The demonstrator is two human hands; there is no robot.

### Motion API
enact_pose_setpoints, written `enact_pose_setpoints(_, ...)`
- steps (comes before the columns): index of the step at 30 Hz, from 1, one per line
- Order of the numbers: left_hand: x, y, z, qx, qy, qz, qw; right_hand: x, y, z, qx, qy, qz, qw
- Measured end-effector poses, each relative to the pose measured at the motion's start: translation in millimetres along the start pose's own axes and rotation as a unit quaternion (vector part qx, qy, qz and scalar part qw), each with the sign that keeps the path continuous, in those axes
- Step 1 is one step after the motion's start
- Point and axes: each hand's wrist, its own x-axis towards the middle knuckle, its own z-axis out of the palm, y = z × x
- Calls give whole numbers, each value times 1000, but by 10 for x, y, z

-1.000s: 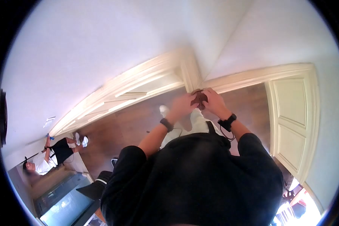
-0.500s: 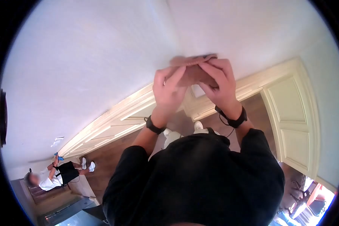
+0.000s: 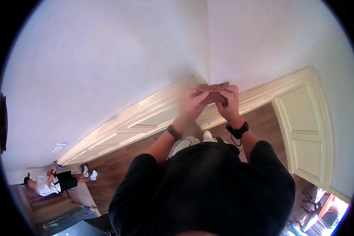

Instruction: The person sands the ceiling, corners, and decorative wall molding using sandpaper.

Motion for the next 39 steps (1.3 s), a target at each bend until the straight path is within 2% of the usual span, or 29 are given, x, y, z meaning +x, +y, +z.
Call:
enact_pose_setpoints(5,113,138,-89,-31,8,-28,999,126,-191,-56,-7,-2,35,999)
enact_pose_setpoints(7,268,224,-146,-48,31,-38,998,380,-322,-101,-24,21,-6,999)
enact_pose_setpoints(9,597,421,-265,-75,60,-11,995,663,-510,-217,-60,35,-31,997)
enact_pose_setpoints(13,993,700,-489,-85,90,12,992,926,-690,-288,-17,68,-6,998)
enact_pose_setpoints(16,857,698,-416,-98,89,-2,991,744,-626,-234,29,81,25,996)
enact_pose_setpoints(19,590,578,-286,-109,89,-26,990,510,-523,-173,-4,44,11,999)
enact_pose_setpoints(20,499,531,-234,-114,90,-32,989,365,-444,-161,47,36,63,996)
enact_pose_setpoints(24,202,563,-77,-133,80,-72,985,57,-309,-224,25,14,62,998)
enact_pose_setpoints(27,131,615,7,-106,85,-75,988,247,-375,-342,-68,-6,-71,995)
enact_pose_setpoints(30,134,772,17,-28,88,-68,993,330,-365,-494,-30,-37,-87,995)
enact_pose_setpoints(35,428,1222,241,93,160,-83,979,772,-306,-867,3,-55,-138,989)
enact_pose_setpoints(39,856,1528,632,157,180,-98,966,1050,-145,-1283,9,-20,-130,991)
